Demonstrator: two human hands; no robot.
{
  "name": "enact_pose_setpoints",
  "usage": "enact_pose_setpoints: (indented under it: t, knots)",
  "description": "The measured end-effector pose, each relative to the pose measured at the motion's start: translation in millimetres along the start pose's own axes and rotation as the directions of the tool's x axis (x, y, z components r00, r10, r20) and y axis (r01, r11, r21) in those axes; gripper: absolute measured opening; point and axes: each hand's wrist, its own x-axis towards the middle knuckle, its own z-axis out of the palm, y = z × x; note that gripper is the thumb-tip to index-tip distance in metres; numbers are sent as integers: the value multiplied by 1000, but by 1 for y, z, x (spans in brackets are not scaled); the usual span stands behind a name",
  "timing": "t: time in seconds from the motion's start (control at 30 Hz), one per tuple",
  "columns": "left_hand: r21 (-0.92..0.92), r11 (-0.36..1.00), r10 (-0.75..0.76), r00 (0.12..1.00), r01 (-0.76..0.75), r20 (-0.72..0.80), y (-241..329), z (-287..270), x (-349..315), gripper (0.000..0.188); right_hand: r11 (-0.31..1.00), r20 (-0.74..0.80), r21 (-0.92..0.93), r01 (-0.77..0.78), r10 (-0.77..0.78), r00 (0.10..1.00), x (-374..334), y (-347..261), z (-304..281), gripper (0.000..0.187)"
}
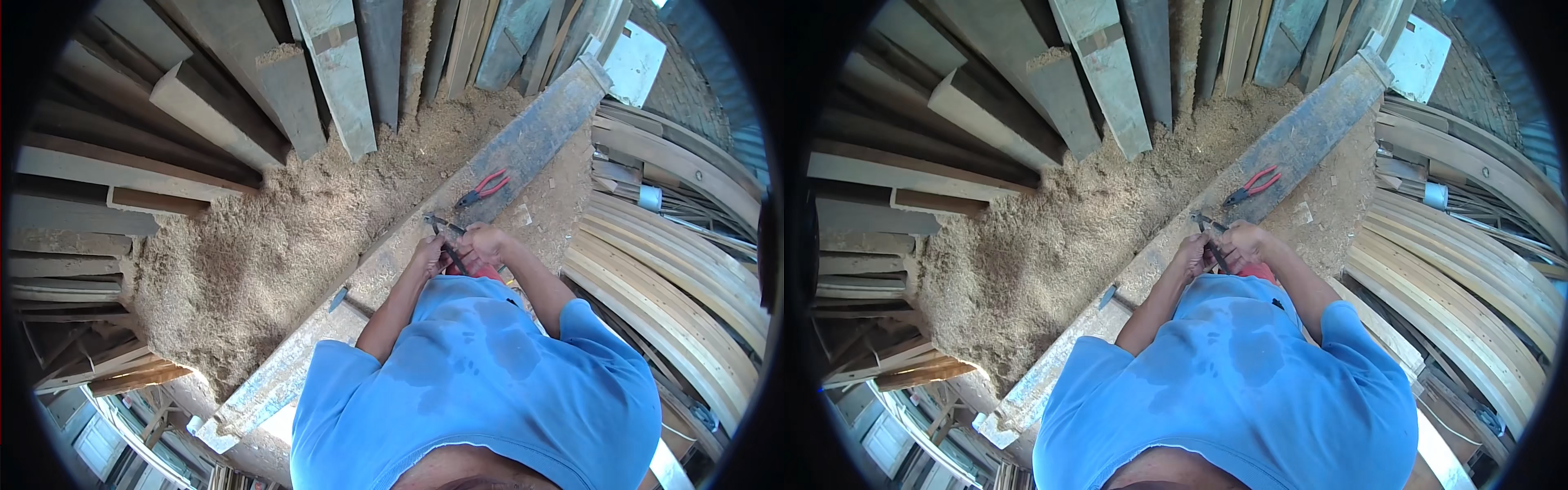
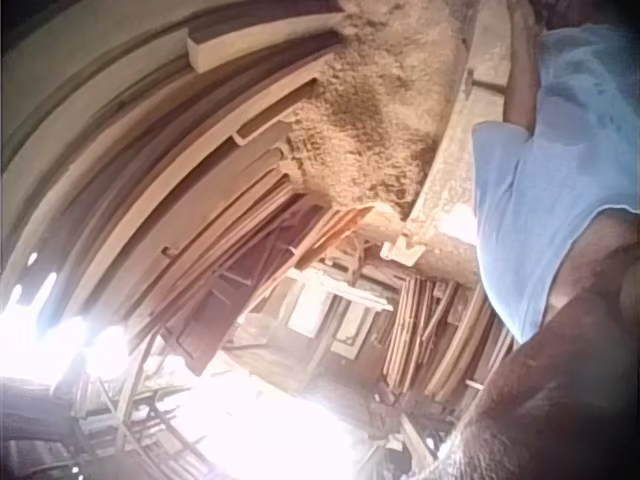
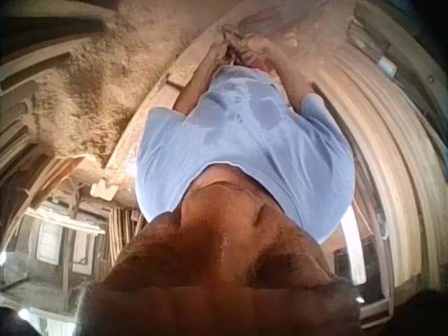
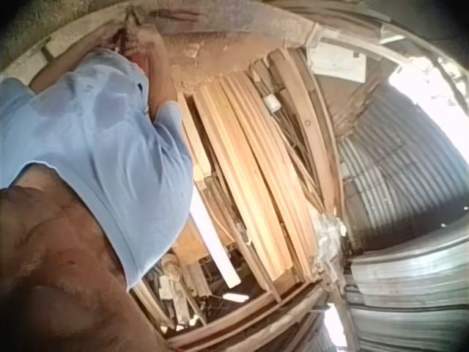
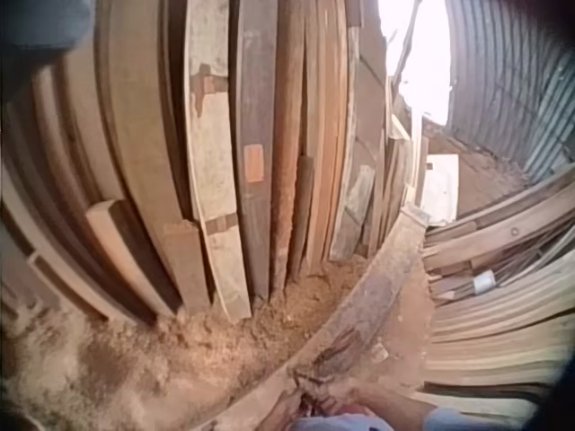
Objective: The person handles curved wood planks, uses a hammer to drive a nail into one piece, and kemudian uses pincers to pull nails from a long wooden beam.
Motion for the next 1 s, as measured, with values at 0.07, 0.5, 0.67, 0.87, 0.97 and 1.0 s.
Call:
enact_pose_setpoints:
  t: [0.07, 0.5, 0.67, 0.87, 0.97, 1.0]
  knots:
    - [16, 1000, 12, 1000, -12, 9, 4, 1, -1, 29, 1000, 42, 23, -15, 14, 999, 3, -7, -1, 83]
    - [-167, 985, -24, 998, 32, 52, 24, 11, -12, 30, 987, 18, -137, -86, 89, 996, 8, -38, 14, 29]
    - [-240, 967, -70, 994, 89, 84, 22, 2, 1, 30, 979, 52, -127, -160, 168, 984, 4, -53, 21, 27]
    - [-173, 985, -15, 997, 27, 70, 21, 19, -16, 30, 971, 81, -234, -55, 76, 994, -13, -48, 1, 23]
    - [-131, 990, -38, 986, 59, 161, 27, 33, -20, 28, 927, -31, -374, 31, -46, 998, -23, -42, -5, 18]
    - [-124, 991, -33, 983, 56, 181, 25, 36, -14, 27, 871, -94, -490, 39, -97, 991, -28, -44, -2, 17]
